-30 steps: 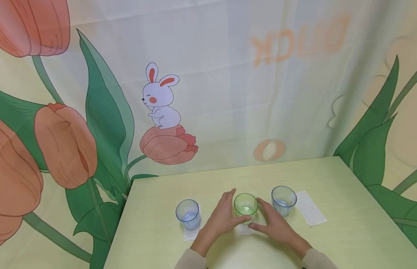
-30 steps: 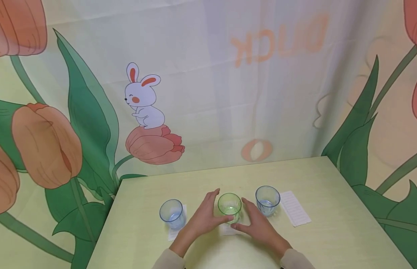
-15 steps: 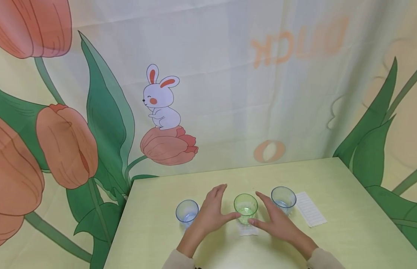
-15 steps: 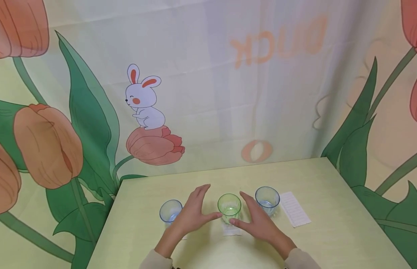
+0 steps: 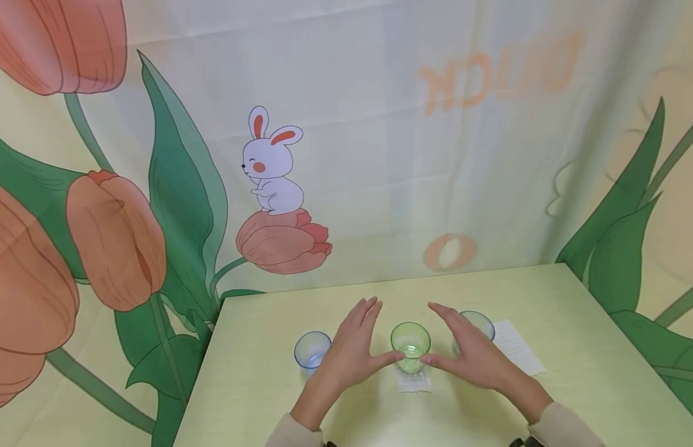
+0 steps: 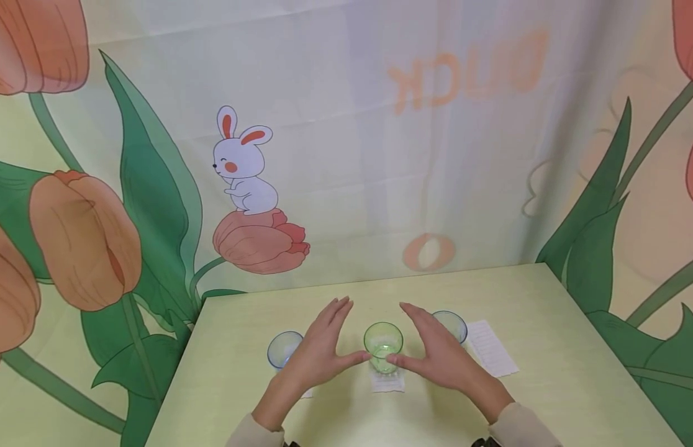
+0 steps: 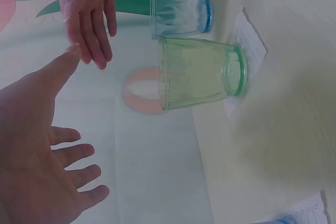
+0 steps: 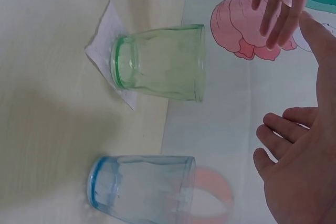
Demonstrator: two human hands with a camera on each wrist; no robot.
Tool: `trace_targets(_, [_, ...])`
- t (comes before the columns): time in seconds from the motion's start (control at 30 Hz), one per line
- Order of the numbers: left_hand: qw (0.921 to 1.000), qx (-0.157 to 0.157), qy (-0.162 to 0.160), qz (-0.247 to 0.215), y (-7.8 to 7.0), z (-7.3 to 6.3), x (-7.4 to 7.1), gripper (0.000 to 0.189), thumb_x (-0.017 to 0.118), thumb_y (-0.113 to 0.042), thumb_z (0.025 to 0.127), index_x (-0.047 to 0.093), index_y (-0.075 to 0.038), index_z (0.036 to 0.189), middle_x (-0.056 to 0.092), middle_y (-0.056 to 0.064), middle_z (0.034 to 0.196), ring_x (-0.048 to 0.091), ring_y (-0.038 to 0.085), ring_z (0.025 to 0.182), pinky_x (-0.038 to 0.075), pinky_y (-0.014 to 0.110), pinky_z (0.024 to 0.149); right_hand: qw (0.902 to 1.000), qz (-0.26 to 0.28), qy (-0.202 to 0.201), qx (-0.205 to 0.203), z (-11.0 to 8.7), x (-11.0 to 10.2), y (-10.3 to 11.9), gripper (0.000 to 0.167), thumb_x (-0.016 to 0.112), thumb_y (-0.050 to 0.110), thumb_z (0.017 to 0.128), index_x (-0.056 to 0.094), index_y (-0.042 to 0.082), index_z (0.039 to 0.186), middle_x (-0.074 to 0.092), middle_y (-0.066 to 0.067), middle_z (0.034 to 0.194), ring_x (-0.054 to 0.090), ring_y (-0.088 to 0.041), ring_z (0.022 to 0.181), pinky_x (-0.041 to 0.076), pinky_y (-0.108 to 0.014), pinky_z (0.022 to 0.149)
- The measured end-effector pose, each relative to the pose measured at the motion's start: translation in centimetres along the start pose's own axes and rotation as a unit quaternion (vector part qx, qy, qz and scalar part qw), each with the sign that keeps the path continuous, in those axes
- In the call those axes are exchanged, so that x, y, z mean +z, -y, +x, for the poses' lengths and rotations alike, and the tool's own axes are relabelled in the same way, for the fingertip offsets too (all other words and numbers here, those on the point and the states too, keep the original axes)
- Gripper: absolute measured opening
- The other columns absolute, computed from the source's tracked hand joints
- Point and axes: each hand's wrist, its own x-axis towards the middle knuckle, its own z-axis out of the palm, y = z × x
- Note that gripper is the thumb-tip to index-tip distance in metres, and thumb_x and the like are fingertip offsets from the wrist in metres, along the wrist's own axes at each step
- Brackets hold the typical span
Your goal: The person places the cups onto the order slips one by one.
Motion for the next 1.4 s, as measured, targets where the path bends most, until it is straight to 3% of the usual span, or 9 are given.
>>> trace_targets(0.23, [1.0,0.002,0.007,0.007,-0.4,0.3,0.5,0.104,0.075,-0.065,0.09,0.034,-0.005,0.165,0.032,0.009,0.172,0.024,0.03,0.16,0.031,0.048,0.126,0.9999,-0.009,0.002,0.01,-0.2,-1.2,-0.3,0.099,0.075,0.065,0.09,0.037,0.012,0.164,0.044,-0.009,0.165,0.041,-0.041,0.149,0.04,-0.068,0.113])
trace_targets(0.63, [0.9992,-0.005,0.022,-0.034,-1.8,1.2,3.3,0.1,0.07,-0.066,0.094,0.032,-0.009,0.167,0.035,0.003,0.17,0.037,0.022,0.154,0.045,0.044,0.117,0.9991,-0.008,-0.029,0.031,-1.2,-3.2,-2.8,0.097,0.083,0.059,0.087,0.043,0.01,0.16,0.048,-0.011,0.16,0.045,-0.04,0.145,0.042,-0.069,0.109])
trace_targets(0.8, [0.9994,-0.003,0.013,-0.033,-2.7,2.0,4.4,0.099,0.071,-0.067,0.093,0.035,-0.009,0.165,0.038,0.003,0.168,0.04,0.02,0.152,0.046,0.042,0.117,0.9983,-0.007,-0.042,0.04,-1.8,-4.8,-3.9,0.099,0.089,0.054,0.082,0.045,0.009,0.159,0.049,-0.014,0.158,0.047,-0.043,0.142,0.043,-0.069,0.106])
trace_targets(1.03, [0.9992,0.001,-0.011,-0.038,-4.2,3.1,5.5,0.097,0.074,-0.065,0.092,0.038,-0.01,0.164,0.042,0.004,0.164,0.044,0.021,0.149,0.048,0.04,0.114,0.9975,-0.027,-0.052,0.039,-2.3,-6.8,-5.4,0.094,0.09,0.048,0.084,0.048,0.008,0.157,0.051,-0.018,0.157,0.046,-0.049,0.142,0.042,-0.073,0.104])
trace_targets(1.4, [0.9972,-0.012,-0.002,-0.073,-6.4,5.2,7.0,0.094,0.078,-0.06,0.091,0.04,-0.015,0.163,0.044,-0.003,0.163,0.044,0.016,0.148,0.048,0.035,0.114,0.9974,-0.05,-0.024,0.045,-3.2,-7.7,-10.2,0.085,0.088,0.036,0.089,0.048,0.0,0.155,0.051,-0.028,0.153,0.046,-0.054,0.138,0.042,-0.075,0.102])
